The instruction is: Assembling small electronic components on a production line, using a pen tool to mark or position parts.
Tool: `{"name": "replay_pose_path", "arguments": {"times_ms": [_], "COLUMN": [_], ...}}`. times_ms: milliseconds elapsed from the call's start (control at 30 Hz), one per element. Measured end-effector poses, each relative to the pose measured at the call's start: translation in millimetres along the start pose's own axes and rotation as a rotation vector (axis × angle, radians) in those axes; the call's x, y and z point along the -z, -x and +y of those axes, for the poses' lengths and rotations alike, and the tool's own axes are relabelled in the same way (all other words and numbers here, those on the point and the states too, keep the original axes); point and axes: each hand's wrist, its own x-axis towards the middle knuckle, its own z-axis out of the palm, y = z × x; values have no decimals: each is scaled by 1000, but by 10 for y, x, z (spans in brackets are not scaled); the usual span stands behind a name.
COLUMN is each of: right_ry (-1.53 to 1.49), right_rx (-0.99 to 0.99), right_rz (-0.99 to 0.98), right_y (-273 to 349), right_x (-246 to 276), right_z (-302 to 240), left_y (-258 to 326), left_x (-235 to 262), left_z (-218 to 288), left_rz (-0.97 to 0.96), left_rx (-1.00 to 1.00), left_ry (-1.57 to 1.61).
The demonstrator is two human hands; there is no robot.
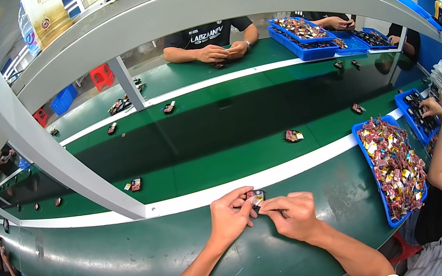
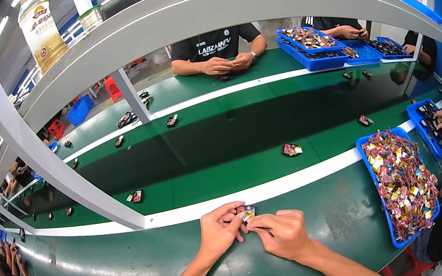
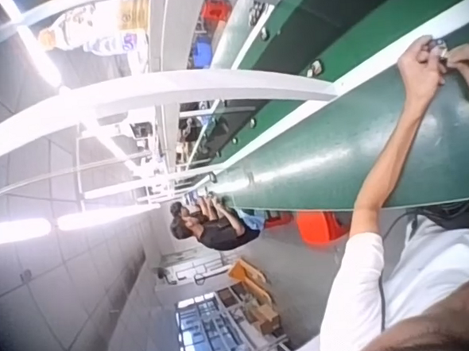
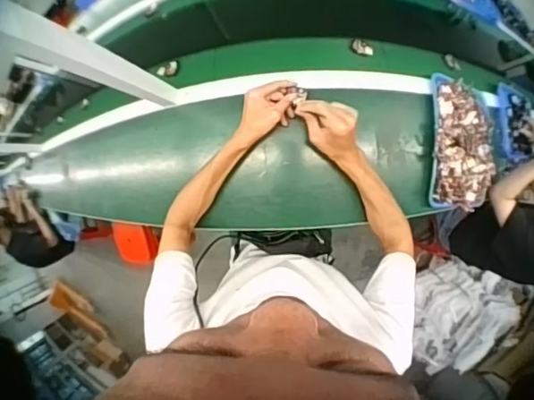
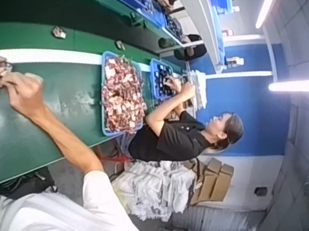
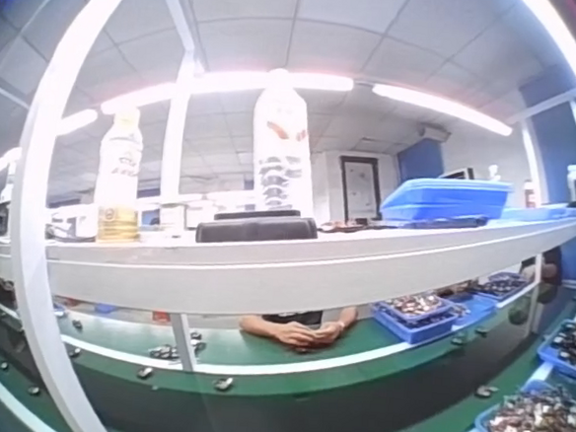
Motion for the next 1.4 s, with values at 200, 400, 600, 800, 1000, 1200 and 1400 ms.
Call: {"name": "replay_pose_path", "arguments": {"times_ms": [200,400,600,800,1000,1200,1400], "right_ry": [29,-23,0,-19,-23,-12,-4], "right_rx": [-11,-109,-62,-14,-20,-34,-29], "right_rz": [-29,116,113,80,36,37,13], "right_y": [24,-93,-42,29,53,28,40], "right_x": [27,65,76,6,3,4,5], "right_z": [24,21,74,61,56,58,51], "left_y": [-42,-474,-931,-1348,-1853,-2033,-2033], "left_x": [-31,342,728,337,-555,-672,-713], "left_z": [103,153,292,384,170,64,-22], "left_rz": [-2,267,501,323,-90,-49,-41], "left_rx": [102,-24,-97,-513,-96,29,102], "left_ry": [-11,-87,-928,-1295,-572,-827,-811]}}
